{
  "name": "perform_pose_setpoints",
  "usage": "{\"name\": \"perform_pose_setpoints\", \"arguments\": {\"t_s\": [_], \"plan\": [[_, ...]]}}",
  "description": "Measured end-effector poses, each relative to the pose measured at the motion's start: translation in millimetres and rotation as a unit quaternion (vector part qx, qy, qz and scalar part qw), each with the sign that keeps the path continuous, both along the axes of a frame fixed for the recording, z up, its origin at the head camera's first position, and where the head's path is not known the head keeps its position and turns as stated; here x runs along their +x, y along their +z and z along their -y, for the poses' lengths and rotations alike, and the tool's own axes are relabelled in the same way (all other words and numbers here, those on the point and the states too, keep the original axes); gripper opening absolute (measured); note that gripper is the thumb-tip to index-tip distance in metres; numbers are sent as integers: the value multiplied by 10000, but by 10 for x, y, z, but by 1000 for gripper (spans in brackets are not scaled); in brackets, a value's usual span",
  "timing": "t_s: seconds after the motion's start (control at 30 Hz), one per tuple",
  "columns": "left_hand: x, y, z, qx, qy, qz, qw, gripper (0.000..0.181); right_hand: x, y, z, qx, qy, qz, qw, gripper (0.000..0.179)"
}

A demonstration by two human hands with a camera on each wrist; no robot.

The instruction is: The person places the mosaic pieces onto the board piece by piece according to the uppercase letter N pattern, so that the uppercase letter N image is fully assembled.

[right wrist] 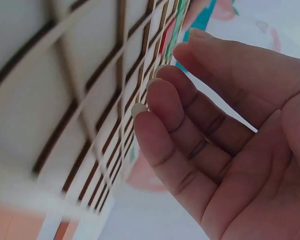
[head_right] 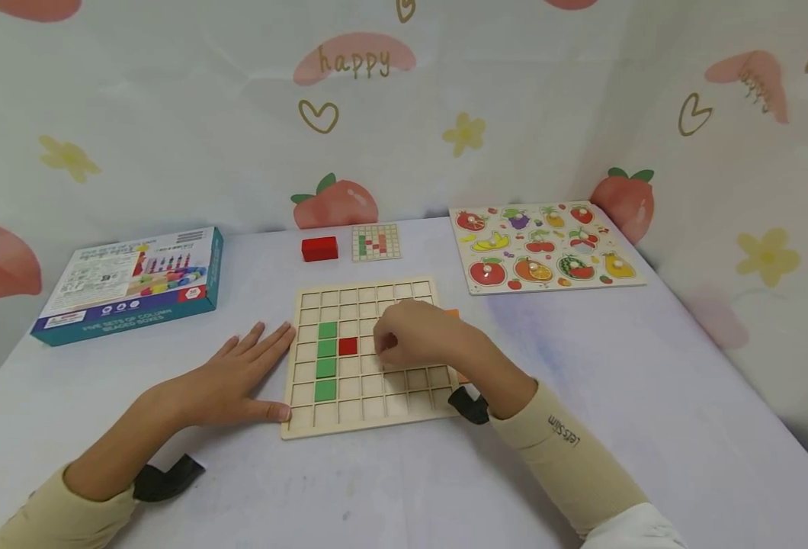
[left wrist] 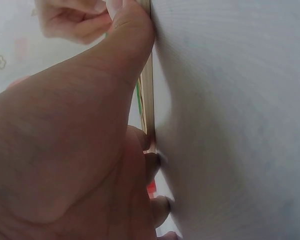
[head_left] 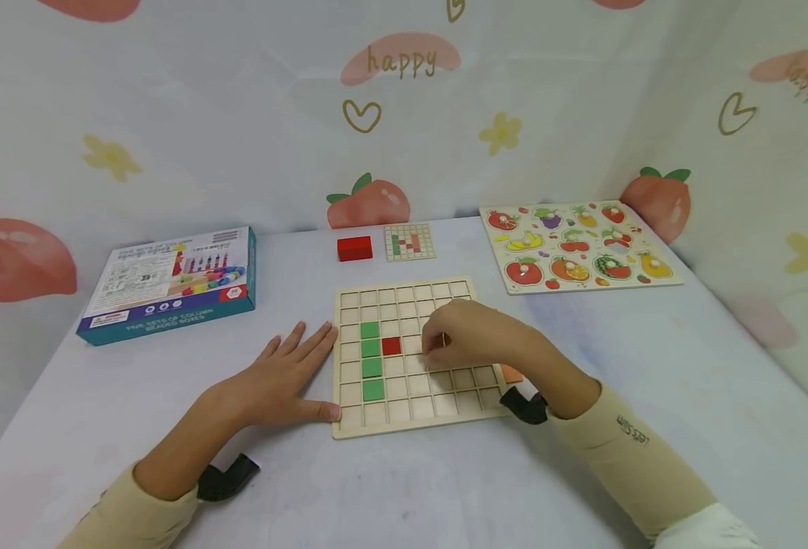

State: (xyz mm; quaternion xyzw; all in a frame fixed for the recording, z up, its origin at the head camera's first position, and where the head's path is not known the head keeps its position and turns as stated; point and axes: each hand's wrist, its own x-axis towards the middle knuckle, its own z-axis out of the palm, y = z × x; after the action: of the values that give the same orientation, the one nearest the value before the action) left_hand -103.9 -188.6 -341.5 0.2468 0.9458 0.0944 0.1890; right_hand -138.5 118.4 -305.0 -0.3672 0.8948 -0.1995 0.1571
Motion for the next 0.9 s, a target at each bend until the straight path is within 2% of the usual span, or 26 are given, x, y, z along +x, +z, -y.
{"name": "perform_pose_setpoints", "arguments": {"t_s": [0.23,0.43,0.6,0.9], "plan": [[4,-11,9,20,-4,-32,10000,121,13,64,-321,77,-568,224,9981,6],[8,-19,7,25,3,-37,10000,121,-6,38,-578,305,-971,385,9941,1],[12,-21,8,11,-8,-57,10000,122,-4,39,-794,428,-1266,479,9899,8],[5,-17,1,-13,-16,-30,10000,122,-63,-35,-1067,766,-1602,913,9799,19]]}}
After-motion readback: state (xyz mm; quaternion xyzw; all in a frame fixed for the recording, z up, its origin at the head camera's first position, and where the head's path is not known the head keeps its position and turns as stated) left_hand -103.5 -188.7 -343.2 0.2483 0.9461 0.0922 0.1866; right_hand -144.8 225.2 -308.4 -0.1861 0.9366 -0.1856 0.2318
